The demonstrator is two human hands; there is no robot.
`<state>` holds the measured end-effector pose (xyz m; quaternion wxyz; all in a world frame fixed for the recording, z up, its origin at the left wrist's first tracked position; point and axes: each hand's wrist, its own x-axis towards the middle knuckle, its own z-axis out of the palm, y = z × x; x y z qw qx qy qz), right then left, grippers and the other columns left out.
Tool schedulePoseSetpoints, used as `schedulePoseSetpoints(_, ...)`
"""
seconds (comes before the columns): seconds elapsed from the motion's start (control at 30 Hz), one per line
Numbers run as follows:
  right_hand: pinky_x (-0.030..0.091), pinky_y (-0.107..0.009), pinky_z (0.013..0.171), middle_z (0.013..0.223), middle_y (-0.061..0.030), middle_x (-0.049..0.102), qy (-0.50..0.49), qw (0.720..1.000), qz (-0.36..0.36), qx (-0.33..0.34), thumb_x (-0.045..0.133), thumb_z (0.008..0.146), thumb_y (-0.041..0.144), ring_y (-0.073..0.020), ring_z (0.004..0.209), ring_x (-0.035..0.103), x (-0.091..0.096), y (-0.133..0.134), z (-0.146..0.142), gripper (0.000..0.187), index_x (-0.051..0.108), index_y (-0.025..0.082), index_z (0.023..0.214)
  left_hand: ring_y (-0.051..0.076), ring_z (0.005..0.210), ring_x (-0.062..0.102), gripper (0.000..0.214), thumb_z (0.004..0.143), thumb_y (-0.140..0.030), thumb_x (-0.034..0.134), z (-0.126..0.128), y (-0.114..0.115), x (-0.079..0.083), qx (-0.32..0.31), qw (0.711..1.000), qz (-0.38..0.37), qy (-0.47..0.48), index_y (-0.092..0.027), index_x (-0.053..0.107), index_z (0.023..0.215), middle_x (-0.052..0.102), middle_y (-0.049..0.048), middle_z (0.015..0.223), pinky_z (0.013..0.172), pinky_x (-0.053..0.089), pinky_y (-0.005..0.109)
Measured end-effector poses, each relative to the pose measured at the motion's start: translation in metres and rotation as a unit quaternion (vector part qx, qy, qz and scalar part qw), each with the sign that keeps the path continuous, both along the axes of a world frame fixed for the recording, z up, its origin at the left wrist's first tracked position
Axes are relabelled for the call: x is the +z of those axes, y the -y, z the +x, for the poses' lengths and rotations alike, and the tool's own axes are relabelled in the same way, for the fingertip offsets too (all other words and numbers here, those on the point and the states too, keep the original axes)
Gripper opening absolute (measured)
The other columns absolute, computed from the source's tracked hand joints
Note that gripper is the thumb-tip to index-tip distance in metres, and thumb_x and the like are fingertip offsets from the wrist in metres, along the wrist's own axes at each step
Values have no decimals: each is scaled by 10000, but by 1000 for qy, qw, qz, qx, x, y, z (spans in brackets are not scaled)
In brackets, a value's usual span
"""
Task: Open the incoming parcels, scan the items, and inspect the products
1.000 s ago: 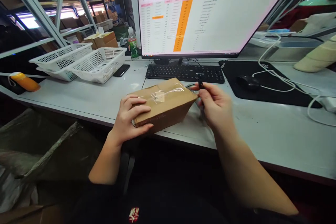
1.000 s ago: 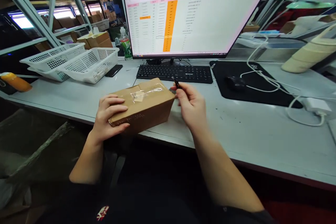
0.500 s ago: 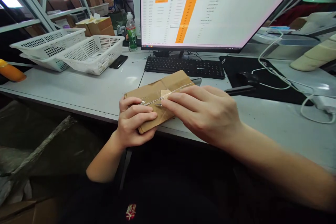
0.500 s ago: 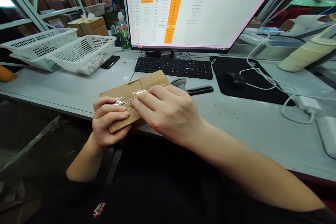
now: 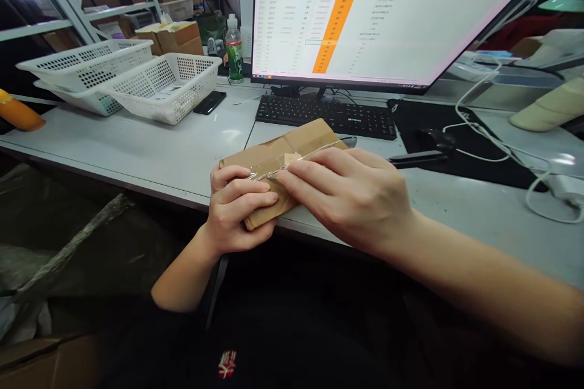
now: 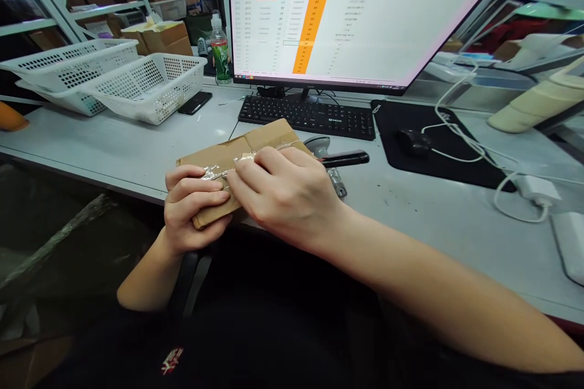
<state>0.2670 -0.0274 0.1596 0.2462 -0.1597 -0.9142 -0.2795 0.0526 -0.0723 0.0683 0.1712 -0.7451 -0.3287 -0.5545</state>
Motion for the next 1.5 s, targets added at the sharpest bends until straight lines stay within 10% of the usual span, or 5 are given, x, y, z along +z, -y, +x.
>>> schedulePoseSetpoints(0.47,346,-340,616,720,-4,656,87,977,174,-89,508,1003,69,-197,730,545,24,-12,22,313,635,220,760,277,1095,622,279,798,-300,783,1,0,0,-16,1000,-18,14,-279,689,1059,742,20,974,965,510,484)
schedulePoseSetpoints(0.63,288,-342,602,782,-39,739,64,967,72,-237,413,1000,19,-180,717,541,30,-33,69,397,665,206,756,265,1051,624,284,791,-274,791,1,1,1,-23,1000,-8,20,-269,692,1057,737,29,968,946,527,467)
schedulePoseSetpoints(0.9,347,-357,664,967,-9,790,15,999,37,-1,502,1040,121,-191,820,599,20,-4,30,285,768,220,1023,280,1063,615,287,785,-309,789,8,3,5,-4,1000,-12,-3,-290,691,1055,743,19,952,930,518,487)
schedulePoseSetpoints(1.5,323,-362,652,764,-14,636,127,988,89,8,467,1030,70,-197,765,525,35,-4,12,319,681,204,836,291,1079,616,290,778,-323,778,9,3,5,-1,1000,-10,-14,-306,705,1058,746,19,958,952,502,504)
